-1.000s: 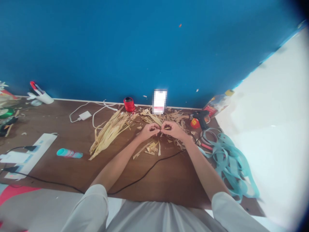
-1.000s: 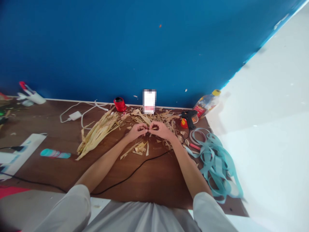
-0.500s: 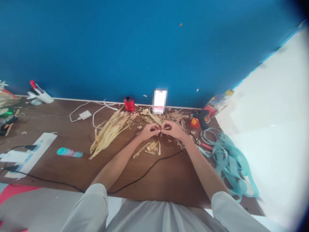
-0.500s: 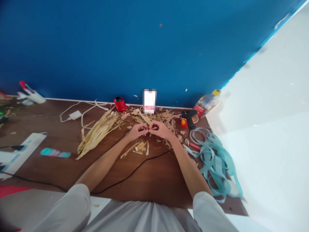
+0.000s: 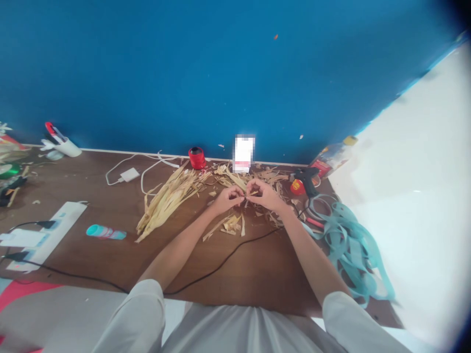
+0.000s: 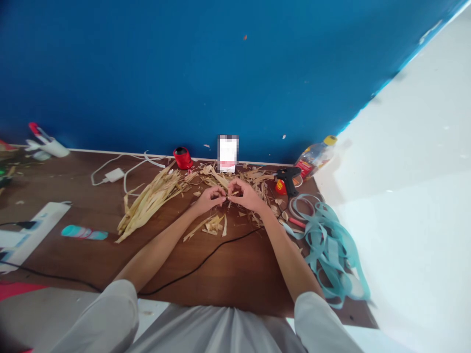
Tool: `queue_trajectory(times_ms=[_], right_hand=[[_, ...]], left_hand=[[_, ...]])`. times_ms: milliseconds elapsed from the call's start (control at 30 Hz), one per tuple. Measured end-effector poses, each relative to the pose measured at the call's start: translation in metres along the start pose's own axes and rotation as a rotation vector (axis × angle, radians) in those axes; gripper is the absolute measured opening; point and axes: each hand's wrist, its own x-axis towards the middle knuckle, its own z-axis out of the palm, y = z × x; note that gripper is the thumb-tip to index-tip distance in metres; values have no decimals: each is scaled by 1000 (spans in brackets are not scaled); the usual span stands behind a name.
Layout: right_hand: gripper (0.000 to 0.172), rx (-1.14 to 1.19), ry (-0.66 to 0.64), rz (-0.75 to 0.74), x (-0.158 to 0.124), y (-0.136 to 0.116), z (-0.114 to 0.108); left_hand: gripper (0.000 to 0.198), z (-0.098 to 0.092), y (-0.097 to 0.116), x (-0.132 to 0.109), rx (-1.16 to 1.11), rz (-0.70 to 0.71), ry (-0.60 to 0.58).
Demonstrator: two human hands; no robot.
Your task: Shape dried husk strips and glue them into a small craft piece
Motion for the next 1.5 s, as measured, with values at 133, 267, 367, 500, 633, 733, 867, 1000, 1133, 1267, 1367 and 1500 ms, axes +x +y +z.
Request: queue_trajectory(times_ms=[133, 267, 367, 500, 633, 733, 867, 1000, 1133, 1267, 1367, 1500], right_hand=[[28, -9, 9, -6, 0, 1, 0], [27, -25, 24, -10, 1, 1, 1], [25, -36, 26, -21, 1, 1, 1], [24, -50, 33, -27, 1, 1, 1], [26, -40, 36, -27, 1, 4, -1], [30, -31, 57, -13, 1, 5, -2], [30, -13, 34, -22, 1, 5, -3], [30, -3, 24, -14, 1, 6, -2], [29, -7, 24, -1, 2, 7, -1], [28, -4, 24, -6, 2, 8, -1], [28, 7, 19, 2, 1, 7, -2], [28, 16, 17, 7, 1, 5, -1]], left_hand=[[29, 1, 0, 0, -25, -10, -5], [33, 3, -1, -1, -33, -46, -21], [35, 4, 0, 0, -36, -24, -10], [33, 4, -1, 0, -9, 3, -5], [29, 3, -3, 1, 9, 18, -13], [28, 3, -3, 1, 18, 25, -14], [27, 3, -4, 1, 32, 36, -13], [26, 3, -4, 1, 31, 39, -17], [24, 3, -3, 1, 40, 50, -13], [25, 4, -2, 1, 39, 46, -13], [25, 4, -2, 1, 37, 43, -13], [26, 3, -3, 1, 47, 50, -4]])
